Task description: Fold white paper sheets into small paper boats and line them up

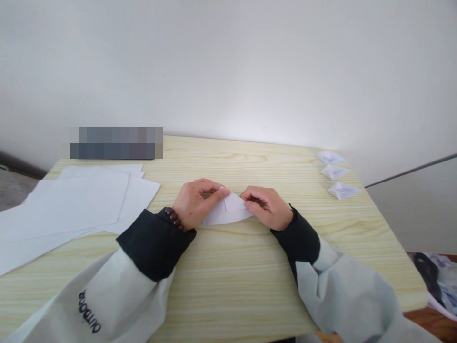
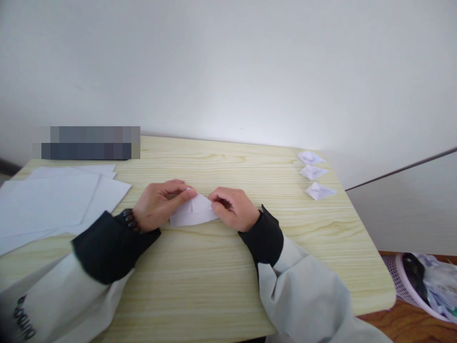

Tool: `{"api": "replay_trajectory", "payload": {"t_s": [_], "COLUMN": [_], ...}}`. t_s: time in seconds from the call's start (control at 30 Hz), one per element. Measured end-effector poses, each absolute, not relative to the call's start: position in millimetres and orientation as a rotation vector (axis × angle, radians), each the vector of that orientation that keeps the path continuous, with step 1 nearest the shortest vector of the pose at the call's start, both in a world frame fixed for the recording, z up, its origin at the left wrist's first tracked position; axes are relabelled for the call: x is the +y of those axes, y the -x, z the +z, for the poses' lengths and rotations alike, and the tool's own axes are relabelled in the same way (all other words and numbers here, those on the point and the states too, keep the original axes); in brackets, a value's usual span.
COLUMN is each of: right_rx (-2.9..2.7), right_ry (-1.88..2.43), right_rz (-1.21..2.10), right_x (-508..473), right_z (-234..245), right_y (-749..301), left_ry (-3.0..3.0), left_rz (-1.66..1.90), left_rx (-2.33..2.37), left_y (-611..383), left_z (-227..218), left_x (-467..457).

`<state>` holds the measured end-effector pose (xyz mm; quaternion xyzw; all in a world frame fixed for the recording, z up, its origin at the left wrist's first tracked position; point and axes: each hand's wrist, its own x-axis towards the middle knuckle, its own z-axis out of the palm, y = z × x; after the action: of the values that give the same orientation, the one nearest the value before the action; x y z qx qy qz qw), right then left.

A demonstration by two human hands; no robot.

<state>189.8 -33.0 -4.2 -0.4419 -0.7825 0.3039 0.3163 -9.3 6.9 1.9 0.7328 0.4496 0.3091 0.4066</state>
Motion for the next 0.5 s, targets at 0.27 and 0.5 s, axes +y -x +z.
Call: {"api": "replay_trajectory", "payload": {"t_s": [0.27, 0.5], "right_rx": [-2.147, -2.151], "right_ry": [1.050, 1.065], "right_rz": [0.807, 0.779], "right_x": [-31.8, -32.2], "right_z": [-2.0, -4.3], "right_y": [-191.4, -190.4], "left_ry": [-1.892, -1.891], "left_rz": [0.798, 0.781], "left_rx": [1.071, 1.062], "left_y": [12.1, 11.7], "left_z": [0.0, -0.5], "left_x": [9.1, 10.3]}}
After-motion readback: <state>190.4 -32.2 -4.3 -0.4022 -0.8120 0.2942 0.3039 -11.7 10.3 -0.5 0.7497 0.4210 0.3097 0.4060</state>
